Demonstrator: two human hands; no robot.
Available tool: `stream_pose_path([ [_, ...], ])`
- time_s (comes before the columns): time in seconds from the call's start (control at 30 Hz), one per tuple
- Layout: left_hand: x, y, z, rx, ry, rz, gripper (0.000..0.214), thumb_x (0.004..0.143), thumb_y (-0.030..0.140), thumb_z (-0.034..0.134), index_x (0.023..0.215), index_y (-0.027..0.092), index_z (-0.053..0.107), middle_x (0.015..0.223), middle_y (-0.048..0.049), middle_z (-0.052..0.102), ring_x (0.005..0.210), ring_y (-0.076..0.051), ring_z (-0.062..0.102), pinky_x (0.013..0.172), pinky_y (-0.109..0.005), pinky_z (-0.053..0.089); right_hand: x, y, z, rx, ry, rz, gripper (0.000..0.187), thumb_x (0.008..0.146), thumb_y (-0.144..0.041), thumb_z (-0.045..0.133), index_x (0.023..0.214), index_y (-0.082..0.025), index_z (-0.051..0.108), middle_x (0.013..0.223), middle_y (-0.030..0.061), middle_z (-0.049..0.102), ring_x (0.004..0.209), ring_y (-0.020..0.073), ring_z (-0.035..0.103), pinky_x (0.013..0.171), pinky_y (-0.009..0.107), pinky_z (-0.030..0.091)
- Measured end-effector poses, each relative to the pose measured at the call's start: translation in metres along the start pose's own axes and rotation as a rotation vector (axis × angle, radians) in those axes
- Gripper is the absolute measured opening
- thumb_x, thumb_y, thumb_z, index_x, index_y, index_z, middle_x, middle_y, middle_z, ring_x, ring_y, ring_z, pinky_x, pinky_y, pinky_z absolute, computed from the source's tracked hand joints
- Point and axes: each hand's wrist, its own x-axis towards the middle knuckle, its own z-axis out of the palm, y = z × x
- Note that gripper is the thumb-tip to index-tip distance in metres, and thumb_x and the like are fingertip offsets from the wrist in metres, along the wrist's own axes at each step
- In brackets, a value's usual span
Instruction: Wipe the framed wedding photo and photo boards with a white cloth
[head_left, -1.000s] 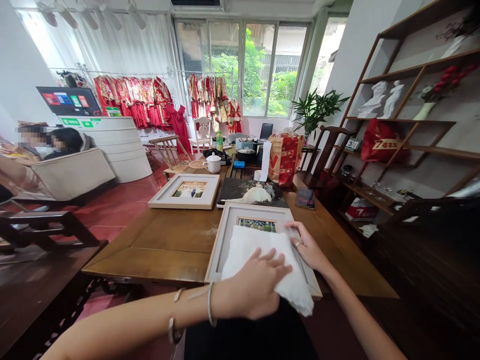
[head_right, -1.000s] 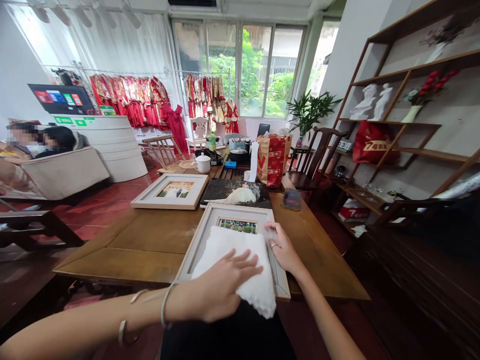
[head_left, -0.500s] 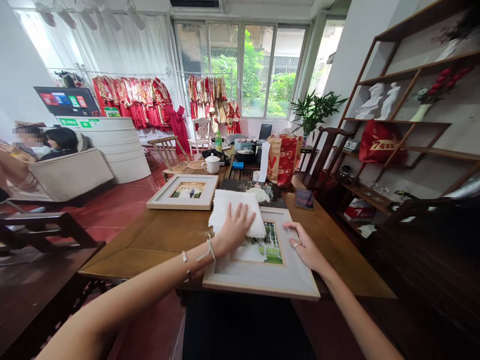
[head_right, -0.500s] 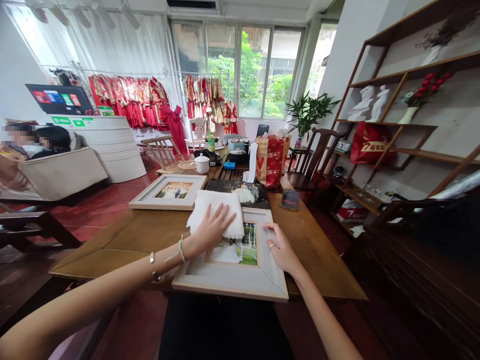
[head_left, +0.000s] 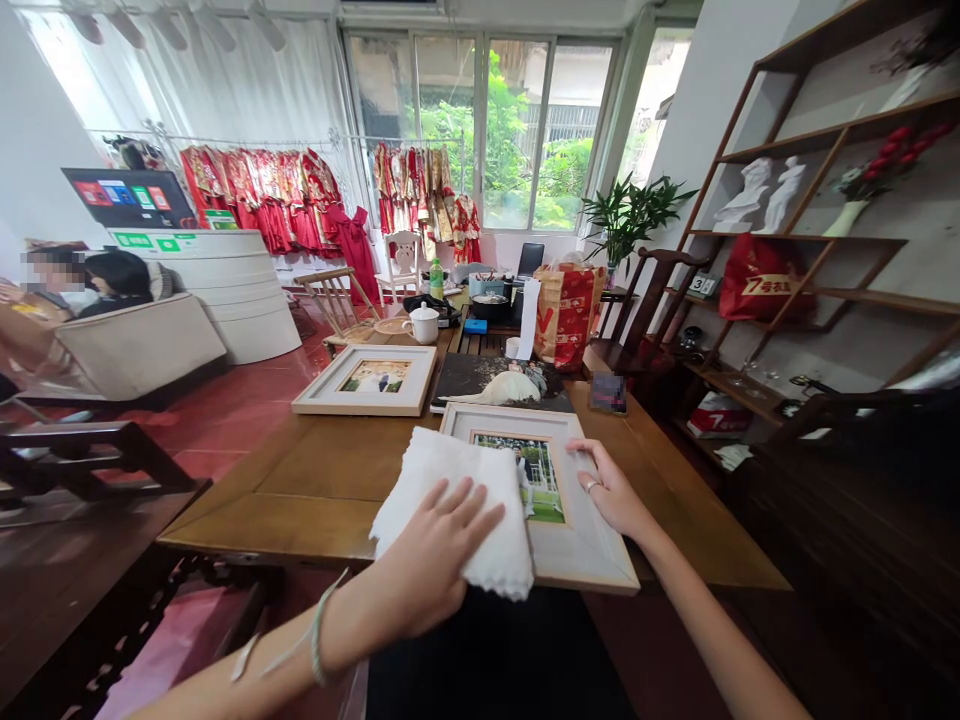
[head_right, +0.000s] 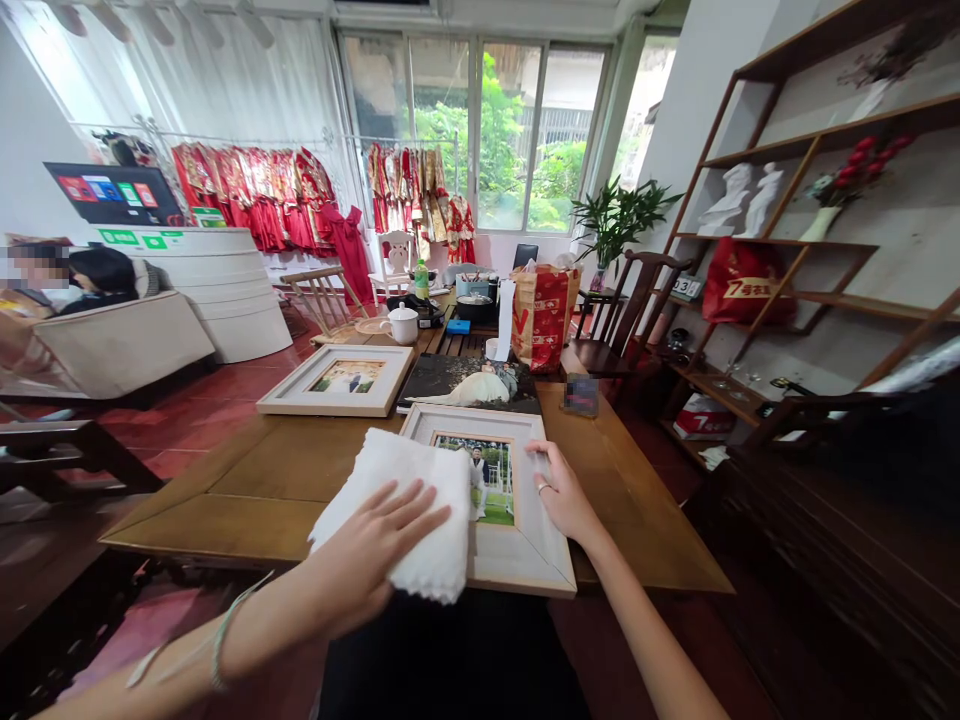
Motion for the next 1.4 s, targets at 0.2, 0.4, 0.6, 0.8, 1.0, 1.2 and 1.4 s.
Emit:
stream_pose_path([
  [0.2, -0.031, -0.003, 0.002, -0.110, 0.025, 0.017, 0.101, 0.046, 0.005, 0.041, 0.145, 0.021, 0.024, 0.150, -0.0045, 0.030, 0.140, -0.025, 0.019, 0.114, -0.051, 0.015, -0.003, -0.006, 0.007, 0.006, 0.004, 0.001, 0.037, 0.074, -0.015, 0.044, 0.109, -0.026, 0.049, 0.122, 0.0054, 0.053, 0.123, 0.0222, 0.045, 0.108, 0.043, 0.028],
  [0.4, 0.020, -0.039, 0.002, -0.044, 0.132, 0.003, 0.089, 0.054, 0.004, 0.045, 0.141, 0.017, 0.033, 0.147, -0.0080, 0.035, 0.139, -0.028, 0.022, 0.113, -0.050, 0.015, -0.003, -0.014, 0.007, -0.017, -0.039, -0.020, 0.036, 0.075, -0.016, 0.044, 0.110, -0.025, 0.048, 0.123, 0.0064, 0.052, 0.124, 0.0219, 0.043, 0.108, 0.042, 0.028],
  [0.6, 0.054, -0.043, -0.001, -0.093, 0.127, 0.124, 0.079, 0.058, 0.005, 0.044, 0.136, 0.018, 0.039, 0.144, -0.0072, 0.041, 0.137, -0.026, 0.027, 0.112, -0.050, 0.019, -0.003, -0.015, 0.004, -0.012, -0.032, -0.046, 0.037, 0.076, -0.014, 0.044, 0.111, -0.025, 0.047, 0.121, 0.0060, 0.053, 0.124, 0.0215, 0.044, 0.109, 0.043, 0.027],
  [0.8, 0.015, 0.010, -0.015, -0.258, 0.035, 0.372, 0.085, 0.055, 0.006, 0.042, 0.138, 0.021, 0.039, 0.145, -0.0005, 0.040, 0.139, -0.021, 0.024, 0.115, -0.044, 0.016, -0.003, -0.014, 0.001, 0.005, -0.015, -0.054, 0.038, 0.075, -0.015, 0.045, 0.112, -0.023, 0.048, 0.121, 0.0070, 0.053, 0.123, 0.0225, 0.045, 0.109, 0.045, 0.027],
  [1.0, -0.025, 0.003, -0.026, -0.211, 0.178, 0.194, 0.094, 0.051, 0.001, 0.038, 0.141, 0.025, 0.033, 0.147, 0.0021, 0.036, 0.136, -0.016, 0.030, 0.115, -0.040, 0.022, -0.003, -0.009, 0.004, 0.009, 0.029, -0.095, 0.041, 0.075, -0.017, 0.049, 0.116, -0.024, 0.046, 0.141, 0.0088, 0.040, 0.136, 0.0209, 0.031, 0.114, 0.043, 0.019],
  [1.2, -0.066, -0.080, -0.003, 0.015, 0.337, -0.251, 0.090, 0.051, 0.000, 0.038, 0.138, 0.022, 0.042, 0.143, -0.0013, 0.043, 0.134, -0.022, 0.034, 0.113, -0.045, 0.025, 0.001, -0.009, 0.008, -0.026, 0.085, 0.006, 0.051, 0.073, -0.027, 0.059, 0.121, -0.022, 0.045, 0.152, 0.0145, 0.025, 0.141, 0.0258, 0.022, 0.113, 0.048, 0.018],
  [1.4, -0.114, -0.135, 0.005, -0.074, 0.267, -0.413, 0.073, 0.063, 0.007, 0.046, 0.135, 0.024, 0.048, 0.142, -0.0044, 0.043, 0.135, -0.029, 0.033, 0.111, -0.053, 0.022, 0.012, -0.007, 0.013, 0.164, 0.221, 0.144, 0.053, 0.068, -0.029, 0.063, 0.117, -0.022, 0.046, 0.140, 0.0143, 0.044, 0.121, 0.0280, 0.053, 0.100, 0.046, 0.042],
])
